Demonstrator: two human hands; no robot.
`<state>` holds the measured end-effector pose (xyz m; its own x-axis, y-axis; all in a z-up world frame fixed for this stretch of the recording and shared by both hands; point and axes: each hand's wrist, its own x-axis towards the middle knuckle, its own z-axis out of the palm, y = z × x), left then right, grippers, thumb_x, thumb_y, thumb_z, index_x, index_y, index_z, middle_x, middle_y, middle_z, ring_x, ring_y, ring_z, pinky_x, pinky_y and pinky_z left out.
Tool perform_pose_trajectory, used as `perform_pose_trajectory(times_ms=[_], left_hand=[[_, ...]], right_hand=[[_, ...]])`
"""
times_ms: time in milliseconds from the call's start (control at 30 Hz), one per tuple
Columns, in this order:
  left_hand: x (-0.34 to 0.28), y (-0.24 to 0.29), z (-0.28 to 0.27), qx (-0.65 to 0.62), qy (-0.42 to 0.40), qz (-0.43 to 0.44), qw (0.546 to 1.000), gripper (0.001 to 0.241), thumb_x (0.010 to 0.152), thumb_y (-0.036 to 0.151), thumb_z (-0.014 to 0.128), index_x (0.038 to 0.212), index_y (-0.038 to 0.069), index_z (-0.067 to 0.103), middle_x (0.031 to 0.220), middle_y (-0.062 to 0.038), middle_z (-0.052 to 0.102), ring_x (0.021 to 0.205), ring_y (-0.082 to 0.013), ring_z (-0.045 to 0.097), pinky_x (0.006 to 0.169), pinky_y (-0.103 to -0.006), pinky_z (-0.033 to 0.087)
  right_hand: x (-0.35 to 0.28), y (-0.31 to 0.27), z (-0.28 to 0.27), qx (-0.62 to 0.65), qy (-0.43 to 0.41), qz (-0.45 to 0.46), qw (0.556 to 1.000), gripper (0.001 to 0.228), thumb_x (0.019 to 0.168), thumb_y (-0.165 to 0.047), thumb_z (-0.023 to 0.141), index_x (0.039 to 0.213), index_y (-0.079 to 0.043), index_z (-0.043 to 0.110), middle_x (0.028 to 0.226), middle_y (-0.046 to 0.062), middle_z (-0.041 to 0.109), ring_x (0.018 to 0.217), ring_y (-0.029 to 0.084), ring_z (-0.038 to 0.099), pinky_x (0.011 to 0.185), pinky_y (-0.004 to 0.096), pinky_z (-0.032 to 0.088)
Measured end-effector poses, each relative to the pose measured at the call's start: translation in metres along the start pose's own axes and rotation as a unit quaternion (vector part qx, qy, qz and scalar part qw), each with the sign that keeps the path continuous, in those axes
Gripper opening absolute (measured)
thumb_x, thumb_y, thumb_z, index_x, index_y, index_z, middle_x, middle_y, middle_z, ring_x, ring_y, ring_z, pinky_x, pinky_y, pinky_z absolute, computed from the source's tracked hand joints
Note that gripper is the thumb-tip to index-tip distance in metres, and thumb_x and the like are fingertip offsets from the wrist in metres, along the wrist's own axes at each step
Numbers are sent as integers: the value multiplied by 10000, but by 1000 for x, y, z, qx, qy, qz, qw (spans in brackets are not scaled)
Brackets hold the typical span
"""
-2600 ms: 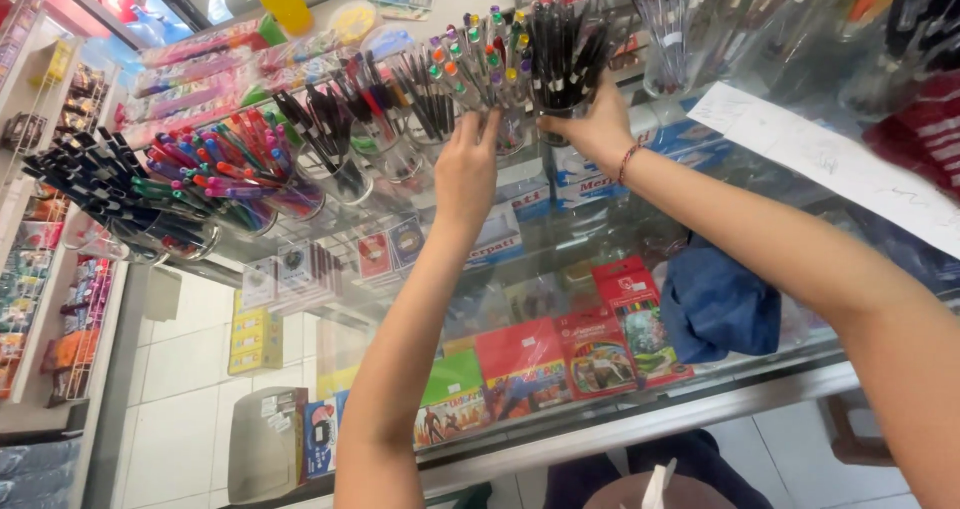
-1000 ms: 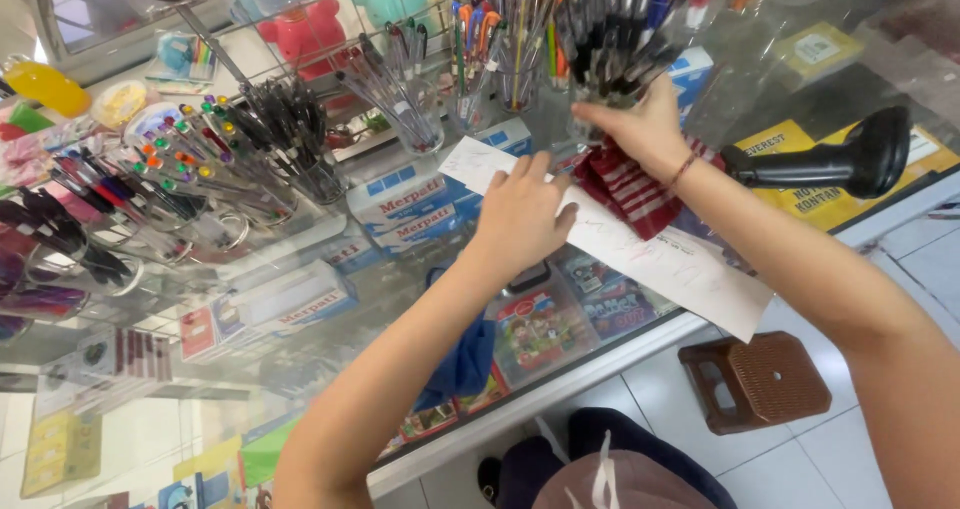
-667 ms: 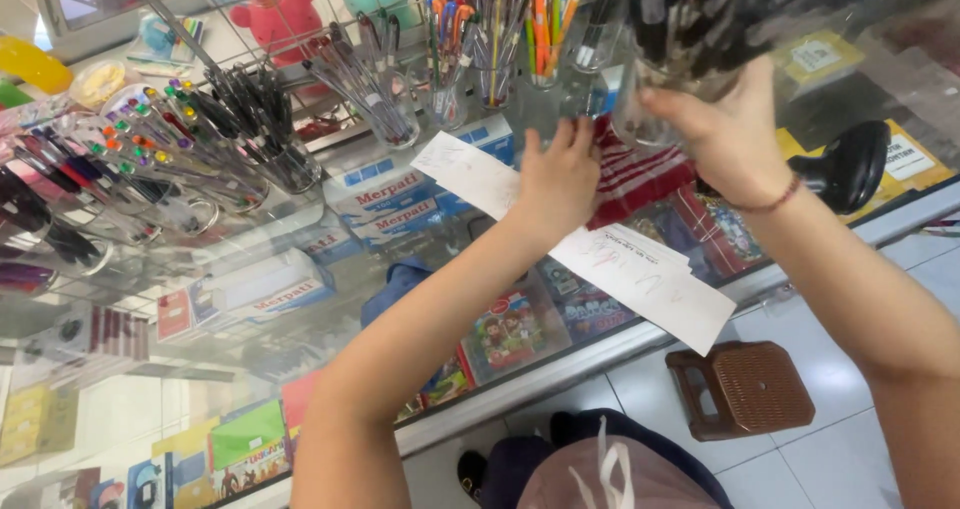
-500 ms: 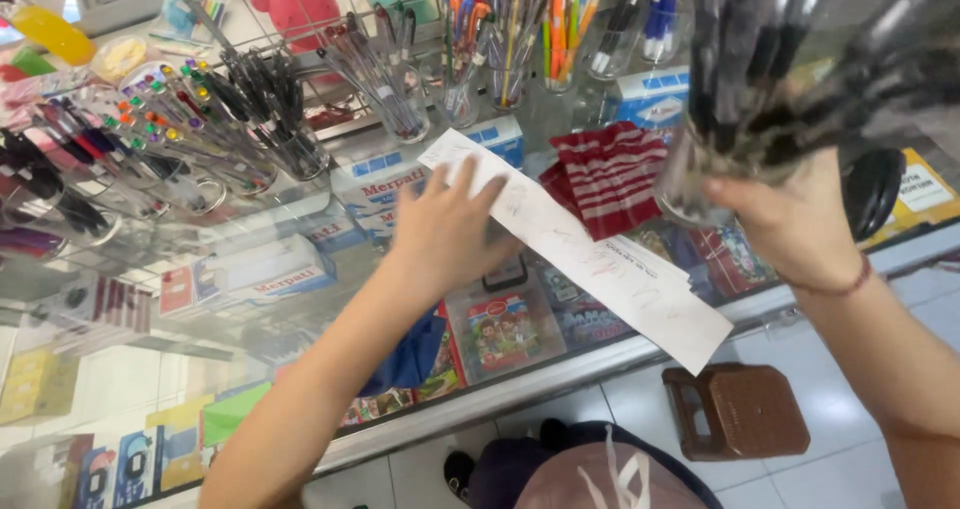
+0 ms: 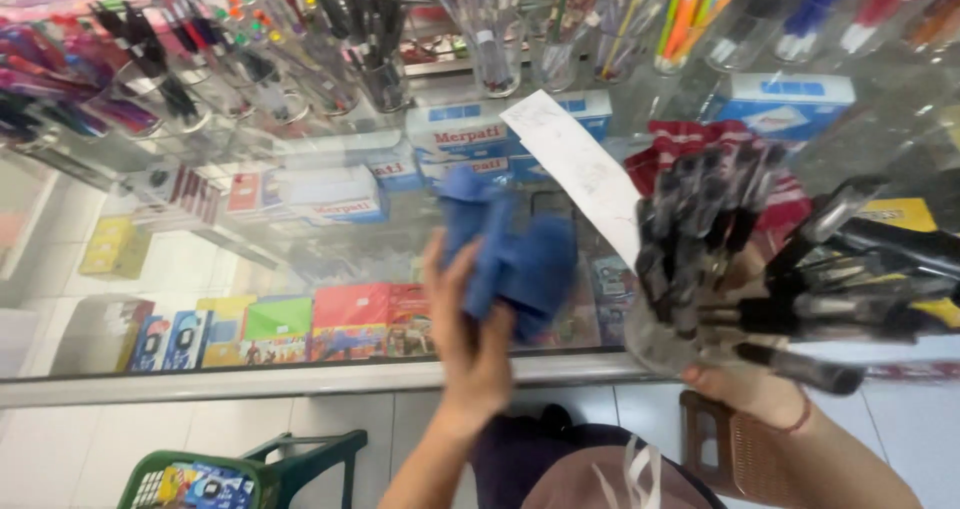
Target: Clean a glass display counter and organize pens in a stationery shop.
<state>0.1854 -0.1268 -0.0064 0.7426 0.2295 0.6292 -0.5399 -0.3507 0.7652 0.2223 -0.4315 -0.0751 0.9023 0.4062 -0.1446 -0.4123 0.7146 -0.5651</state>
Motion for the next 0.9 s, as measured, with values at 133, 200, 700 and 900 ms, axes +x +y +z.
perform_pose_trajectory(times_ms=[133, 200, 700, 900], left_hand=[[-36, 16, 50, -236, -67, 28, 969, 847, 960, 409, 693, 1541, -60, 292, 1546, -240, 390, 1476, -318, 382, 1262, -436, 290], [-41, 15, 72, -308, 4, 46, 950, 829, 1056, 528, 591, 1550, -72, 300, 1440, -183, 566, 1305, -249, 583, 1111, -370, 478], [-49, -3, 51, 4, 74, 192, 979, 459, 820, 73, 610, 1256, -70, 605, 1550, -405, 379, 1413, -606, 480, 1206, -643, 410], [-72, -64, 34, 21, -75, 407, 910, 345, 782, 130, 762, 1099, -1, 731, 1307, -228, 613, 1323, -502, 603, 1222, -702, 459]], right_hand=[[3, 37, 19, -117, -37, -35, 992, 899, 787, -399, 901, 1447, -18, 425, 1317, 153, 599, 1198, 267, 572, 948, 403, 519], [9, 51, 27, -239, -57, -99, 964, 953, 755, -446, 903, 1454, -1, 434, 1336, 116, 609, 1214, 233, 586, 994, 372, 508], [41, 56, 65, -641, -66, -354, 678, 830, 746, -414, 870, 1402, -85, 483, 1287, 67, 628, 1194, 197, 623, 958, 305, 529], [27, 39, 120, -452, -89, -275, 844, 852, 776, -354, 889, 1460, -68, 470, 1273, 189, 605, 1130, 324, 629, 877, 439, 550]])
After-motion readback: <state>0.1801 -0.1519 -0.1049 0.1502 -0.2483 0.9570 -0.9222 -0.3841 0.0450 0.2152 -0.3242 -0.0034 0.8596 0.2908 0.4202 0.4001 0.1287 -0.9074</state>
